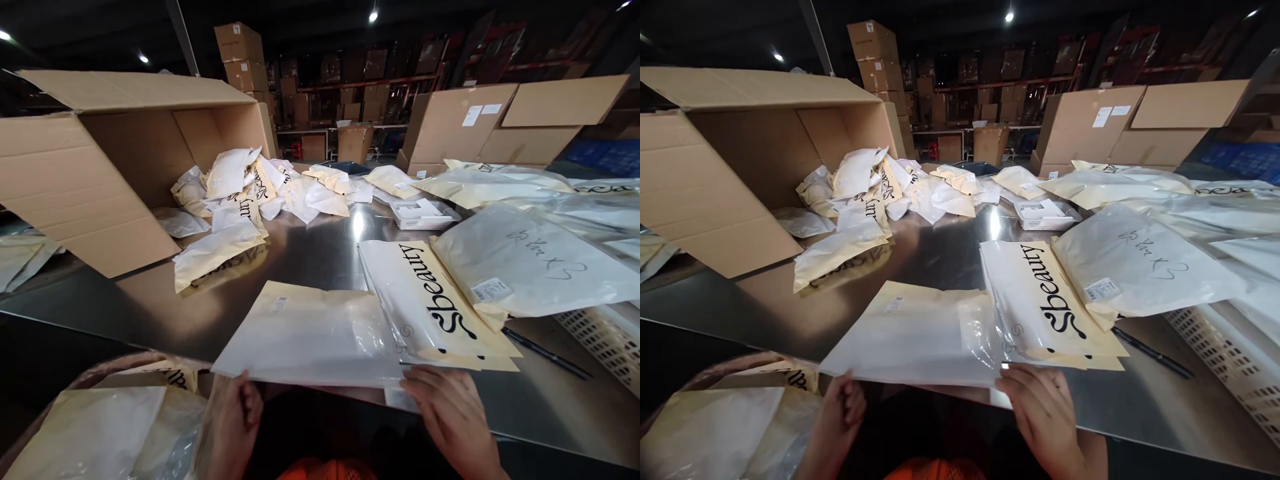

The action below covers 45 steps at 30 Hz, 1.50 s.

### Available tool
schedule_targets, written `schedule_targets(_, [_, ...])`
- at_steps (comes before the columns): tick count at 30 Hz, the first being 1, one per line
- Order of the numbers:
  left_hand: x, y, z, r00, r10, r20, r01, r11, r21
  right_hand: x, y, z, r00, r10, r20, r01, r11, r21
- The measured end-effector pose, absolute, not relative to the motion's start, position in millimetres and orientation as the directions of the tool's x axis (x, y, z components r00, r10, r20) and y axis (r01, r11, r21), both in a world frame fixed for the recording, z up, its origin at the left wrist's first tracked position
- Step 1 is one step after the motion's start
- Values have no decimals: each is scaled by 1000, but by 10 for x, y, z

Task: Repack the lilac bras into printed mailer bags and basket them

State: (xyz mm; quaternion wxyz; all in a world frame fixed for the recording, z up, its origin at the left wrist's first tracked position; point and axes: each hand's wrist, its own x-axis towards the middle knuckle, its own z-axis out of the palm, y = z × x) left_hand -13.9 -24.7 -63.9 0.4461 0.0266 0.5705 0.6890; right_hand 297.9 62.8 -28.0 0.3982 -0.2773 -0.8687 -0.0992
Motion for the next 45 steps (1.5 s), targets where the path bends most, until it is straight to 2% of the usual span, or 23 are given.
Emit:
schedule_targets(2, [-359, -349, -594, -775, 499, -387, -457, -20, 889, 3051, 666, -394, -417, 500, 759, 625, 764, -160])
schedule_targets(3, [-416, -398, -558, -863, 416, -288, -326, -20, 945, 3049, 676, -454, -355, 550, 756, 649, 727, -224])
schedule_targets(5, [-426, -466, -455, -949, 295, 110, 131, 55, 990, 2992, 686, -551, -211, 630, 747, 679, 645, -352])
schedule_targets(6, [-386, -476, -390, -880, 314, 358, 410, 119, 904, 2949, 689, -581, -136, 656, 742, 684, 604, -408])
schedule_targets(7, [-324, -469, -323, -720, 388, 575, 669, 168, 724, 2904, 691, -597, -68, 675, 735, 685, 567, -458])
schedule_targets(8, [-247, -446, -258, -505, 506, 699, 853, 170, 493, 2863, 693, -599, -9, 688, 726, 679, 537, -500])
schedule_targets(9, [-162, -410, -205, -293, 643, 708, 951, 116, 287, 2829, 696, -592, 34, 696, 717, 669, 517, -534])
schedule_targets(10, [-77, -367, -168, -98, 784, 613, 991, 23, 130, 2803, 700, -578, 62, 705, 707, 657, 504, -560])
schedule_targets(12, [75, -287, -153, 169, 941, 292, 986, -164, -42, 2774, 708, -548, 92, 721, 687, 646, 482, -592])
schedule_targets(14, [190, -247, -198, 270, 963, -5, 958, -269, -103, 2767, 717, -535, 112, 740, 663, 654, 447, -610])
schedule_targets(15, [238, -245, -228, 289, 952, -104, 947, -300, -114, 2767, 723, -538, 127, 751, 648, 659, 424, -621])
schedule_targets(17, [324, -268, -276, 331, 921, -206, 928, -357, -106, 2764, 739, -555, 175, 767, 618, 660, 374, -651])
schedule_targets(21, [475, -270, -255, 381, 888, -256, 906, -414, -87, 2741, 777, -571, 234, 782, 577, 652, 314, -690])
schedule_targets(23, [501, -186, -178, 396, 879, -268, 903, -426, -62, 2727, 751, -534, 251, 747, 616, 676, 320, -664])
schedule_targets(26, [440, 26, 16, 415, 884, -216, 904, -427, -10, 2686, 584, -427, 266, 562, 783, 734, 409, -543])
schedule_targets(28, [360, 170, 182, 402, 914, -59, 914, -398, 75, 2628, 412, -357, 117, 484, 867, 676, 601, -427])
schedule_targets(30, [286, 280, 347, 350, 922, 168, 902, -380, 206, 2548, 260, -309, -102, 540, 835, 519, 745, -419])
schedule_targets(32, [237, 347, 483, 273, 893, 357, 887, -377, 265, 2458, 187, -280, -225, 674, 703, 489, 703, -517])
schedule_targets(34, [220, 377, 569, 255, 852, 458, 899, -383, 212, 2365, 222, -259, -232, 767, 598, 609, 594, -525])
schedule_targets(37, [232, 378, 606, 339, 804, 489, 902, -425, 74, 2186, 464, -240, -430, 734, 525, 720, 630, -290])
schedule_targets(40, [236, 369, 601, 392, 779, 489, 896, -443, -12, 1948, 823, -270, -639, 642, 424, 665, 738, -115])
schedule_targets(42, [202, 380, 609, 366, 786, 497, 920, -385, -68, 1821, 1007, -307, -685, 593, 424, 620, 780, -90])
schedule_targets(45, [85, 436, 637, 278, 811, 515, 960, -249, -127, 1823, 998, -345, -714, 486, 503, 524, 848, -76])
